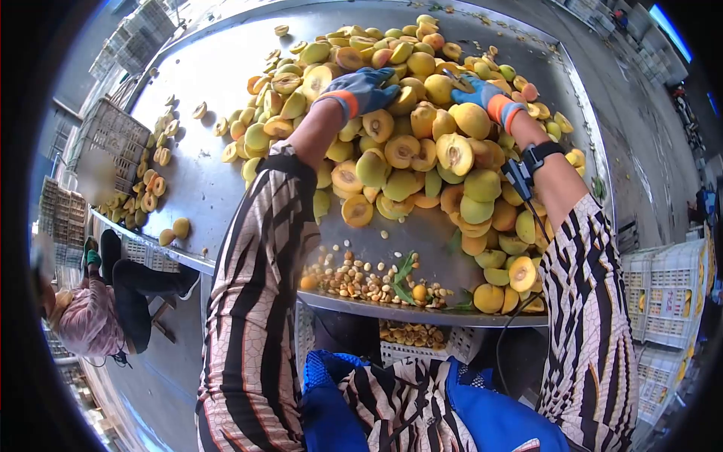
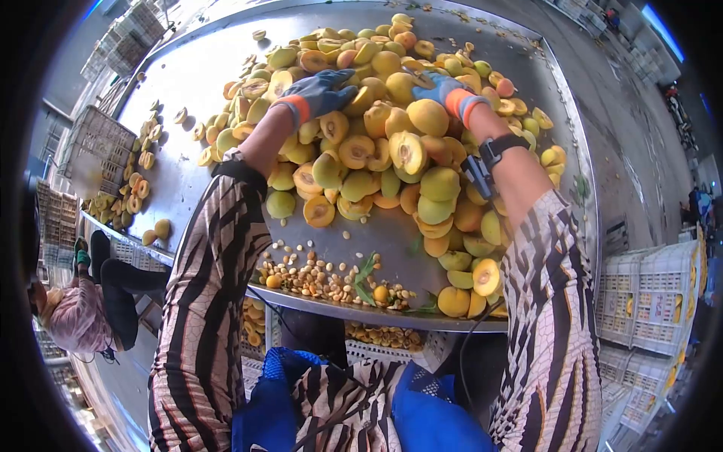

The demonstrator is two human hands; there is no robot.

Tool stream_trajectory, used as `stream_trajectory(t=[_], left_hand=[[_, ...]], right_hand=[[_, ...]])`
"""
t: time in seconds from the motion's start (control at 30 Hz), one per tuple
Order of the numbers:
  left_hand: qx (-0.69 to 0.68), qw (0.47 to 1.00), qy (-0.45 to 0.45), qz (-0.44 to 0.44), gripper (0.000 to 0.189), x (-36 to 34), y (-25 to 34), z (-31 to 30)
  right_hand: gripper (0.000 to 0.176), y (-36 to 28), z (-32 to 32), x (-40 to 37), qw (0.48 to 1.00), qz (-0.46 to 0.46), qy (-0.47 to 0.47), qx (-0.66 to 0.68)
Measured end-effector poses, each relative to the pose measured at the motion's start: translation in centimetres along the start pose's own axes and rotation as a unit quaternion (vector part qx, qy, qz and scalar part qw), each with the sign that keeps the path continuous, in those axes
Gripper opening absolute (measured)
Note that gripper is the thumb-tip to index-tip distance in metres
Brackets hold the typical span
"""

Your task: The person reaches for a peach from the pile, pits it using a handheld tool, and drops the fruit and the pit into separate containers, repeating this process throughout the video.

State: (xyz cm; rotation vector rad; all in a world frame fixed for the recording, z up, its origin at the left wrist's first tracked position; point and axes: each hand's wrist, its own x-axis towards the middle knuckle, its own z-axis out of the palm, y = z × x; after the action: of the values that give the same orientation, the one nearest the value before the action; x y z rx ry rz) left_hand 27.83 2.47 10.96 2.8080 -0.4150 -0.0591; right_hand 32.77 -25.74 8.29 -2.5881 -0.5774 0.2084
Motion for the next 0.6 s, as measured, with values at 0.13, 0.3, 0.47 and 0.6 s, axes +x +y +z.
stream_trajectory(t=[0.13, 0.3, 0.47, 0.6], left_hand=[[-0.019, 1.000, 0.019, 0.000, 0.063, -3.6, -1.2, 1.5], [0.000, 0.999, 0.022, -0.026, 0.061, -9.2, 0.2, 1.1], [0.002, 1.000, 0.019, -0.023, 0.053, -14.6, 1.9, 1.8], [0.019, 0.996, 0.091, -0.018, 0.052, -18.5, 2.5, 2.2]], right_hand=[[0.065, -2.8, 1.8, -2.7, 0.995, 0.094, 0.026, 0.029], [0.061, -6.0, 2.9, -6.2, 0.992, 0.110, 0.047, -0.033], [0.053, -10.3, 5.7, -10.6, 0.986, 0.083, 0.066, -0.128], [0.051, -12.6, 5.7, -12.1, 0.985, 0.115, 0.015, -0.128]])
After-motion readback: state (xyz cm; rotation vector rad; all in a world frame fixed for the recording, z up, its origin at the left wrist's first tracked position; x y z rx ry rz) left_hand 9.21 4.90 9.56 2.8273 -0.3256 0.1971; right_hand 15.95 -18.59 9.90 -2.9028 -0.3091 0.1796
